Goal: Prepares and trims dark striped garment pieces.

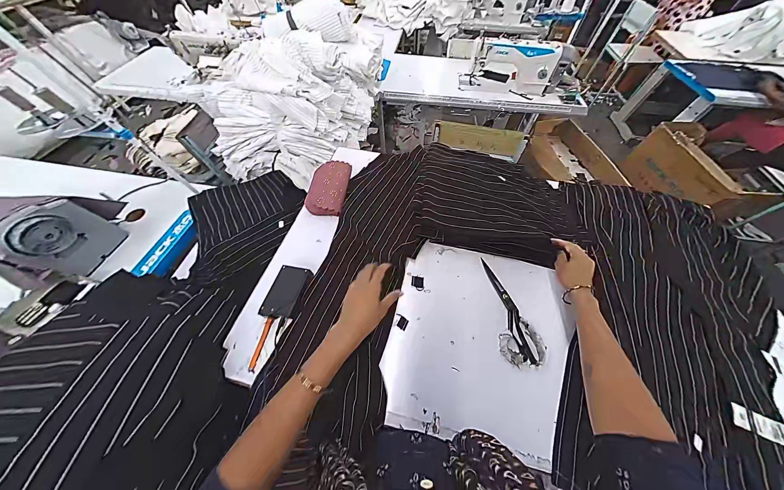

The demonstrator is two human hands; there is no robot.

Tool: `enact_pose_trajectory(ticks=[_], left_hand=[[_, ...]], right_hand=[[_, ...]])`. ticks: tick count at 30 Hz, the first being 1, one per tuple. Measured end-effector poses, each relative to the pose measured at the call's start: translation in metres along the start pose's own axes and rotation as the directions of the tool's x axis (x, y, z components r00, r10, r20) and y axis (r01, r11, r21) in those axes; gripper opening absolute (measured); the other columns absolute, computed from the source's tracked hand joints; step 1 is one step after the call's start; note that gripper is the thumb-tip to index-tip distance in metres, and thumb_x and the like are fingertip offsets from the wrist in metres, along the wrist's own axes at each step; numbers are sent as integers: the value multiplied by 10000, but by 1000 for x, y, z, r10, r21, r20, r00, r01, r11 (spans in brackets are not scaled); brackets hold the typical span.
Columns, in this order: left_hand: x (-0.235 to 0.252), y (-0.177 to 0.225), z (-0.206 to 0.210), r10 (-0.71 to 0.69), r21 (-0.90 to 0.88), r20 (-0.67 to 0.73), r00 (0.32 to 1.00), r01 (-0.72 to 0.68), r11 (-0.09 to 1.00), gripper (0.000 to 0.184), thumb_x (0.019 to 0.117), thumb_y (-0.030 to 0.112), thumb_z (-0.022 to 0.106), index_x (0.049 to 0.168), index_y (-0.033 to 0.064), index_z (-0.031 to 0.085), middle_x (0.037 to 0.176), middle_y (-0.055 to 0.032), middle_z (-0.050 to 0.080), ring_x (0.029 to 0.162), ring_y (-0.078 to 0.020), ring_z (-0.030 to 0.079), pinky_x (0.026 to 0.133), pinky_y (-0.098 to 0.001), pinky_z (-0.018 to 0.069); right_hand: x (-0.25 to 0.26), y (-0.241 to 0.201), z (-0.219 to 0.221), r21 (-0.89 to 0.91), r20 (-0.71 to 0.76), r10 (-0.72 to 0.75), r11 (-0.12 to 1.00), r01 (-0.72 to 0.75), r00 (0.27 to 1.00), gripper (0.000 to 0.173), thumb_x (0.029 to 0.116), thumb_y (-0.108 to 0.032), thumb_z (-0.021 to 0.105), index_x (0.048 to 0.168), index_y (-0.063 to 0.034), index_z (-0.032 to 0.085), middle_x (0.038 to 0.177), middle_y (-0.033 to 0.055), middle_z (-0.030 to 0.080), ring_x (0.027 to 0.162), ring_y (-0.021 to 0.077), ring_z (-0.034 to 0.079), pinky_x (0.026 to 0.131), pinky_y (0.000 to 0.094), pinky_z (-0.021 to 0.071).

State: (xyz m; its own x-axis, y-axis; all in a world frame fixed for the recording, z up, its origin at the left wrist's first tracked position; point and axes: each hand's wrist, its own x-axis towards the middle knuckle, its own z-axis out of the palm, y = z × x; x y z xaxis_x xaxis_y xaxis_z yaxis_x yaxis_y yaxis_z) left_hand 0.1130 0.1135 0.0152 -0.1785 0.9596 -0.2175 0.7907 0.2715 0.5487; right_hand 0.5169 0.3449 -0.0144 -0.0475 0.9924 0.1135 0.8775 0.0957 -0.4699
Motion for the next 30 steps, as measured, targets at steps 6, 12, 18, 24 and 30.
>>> enact_pose_trajectory(ticks=[6, 12, 18, 24, 30], left_hand=[[-128, -39, 36, -308, -187, 219, 926, 350, 918, 655, 1013, 316, 628, 1523, 3, 360, 1273, -271, 625, 1121, -407, 659, 991, -565, 511], [-129, 7, 68, 33, -380, 343, 939, 107, 919, 499, 1004, 69, 497, 1485, -14, 398, 1002, -205, 645, 888, -325, 656, 862, -481, 544], [-160, -1, 40, 176, -192, 380, 908, -109, 975, 327, 1065, 217, 502, 1284, 13, 632, 1133, -206, 681, 1026, -348, 682, 933, -539, 532], [-165, -76, -7, -124, -135, 121, 985, 140, 981, 316, 1059, 225, 518, 1250, 14, 656, 1050, -200, 700, 971, -356, 689, 903, -553, 537], [-158, -115, -21, -222, -156, 36, 974, 225, 962, 304, 1055, 214, 539, 1264, 20, 643, 1051, -182, 699, 978, -327, 681, 918, -522, 526]], right_hand=[[-83, -64, 48, 169, -94, -237, 953, 250, 967, 341, 1044, -72, 466, 1310, 50, 641, 1397, 252, 597, 1353, 381, 542, 1155, 493, 410], [-161, -158, 146, 240, 210, -458, 881, 408, 864, 482, 1037, -261, 515, 1437, 2, 565, 1522, 187, 516, 1442, 360, 452, 1210, 549, 304], [-255, -183, 146, 349, 272, -614, 780, 519, 741, 371, 1030, -218, 514, 1309, -47, 690, 1446, 146, 600, 1374, 333, 538, 1176, 527, 377], [-324, -188, 112, 514, 154, -226, 850, 118, 962, 392, 1030, -355, 542, 1158, -34, 728, 522, -36, 456, 432, 77, 404, 460, 297, 392], [-315, -242, 119, 378, 515, -47, 908, -178, 856, 470, 976, -403, 684, 1233, -10, 667, 985, 99, 741, 807, 217, 696, 781, 432, 557]])
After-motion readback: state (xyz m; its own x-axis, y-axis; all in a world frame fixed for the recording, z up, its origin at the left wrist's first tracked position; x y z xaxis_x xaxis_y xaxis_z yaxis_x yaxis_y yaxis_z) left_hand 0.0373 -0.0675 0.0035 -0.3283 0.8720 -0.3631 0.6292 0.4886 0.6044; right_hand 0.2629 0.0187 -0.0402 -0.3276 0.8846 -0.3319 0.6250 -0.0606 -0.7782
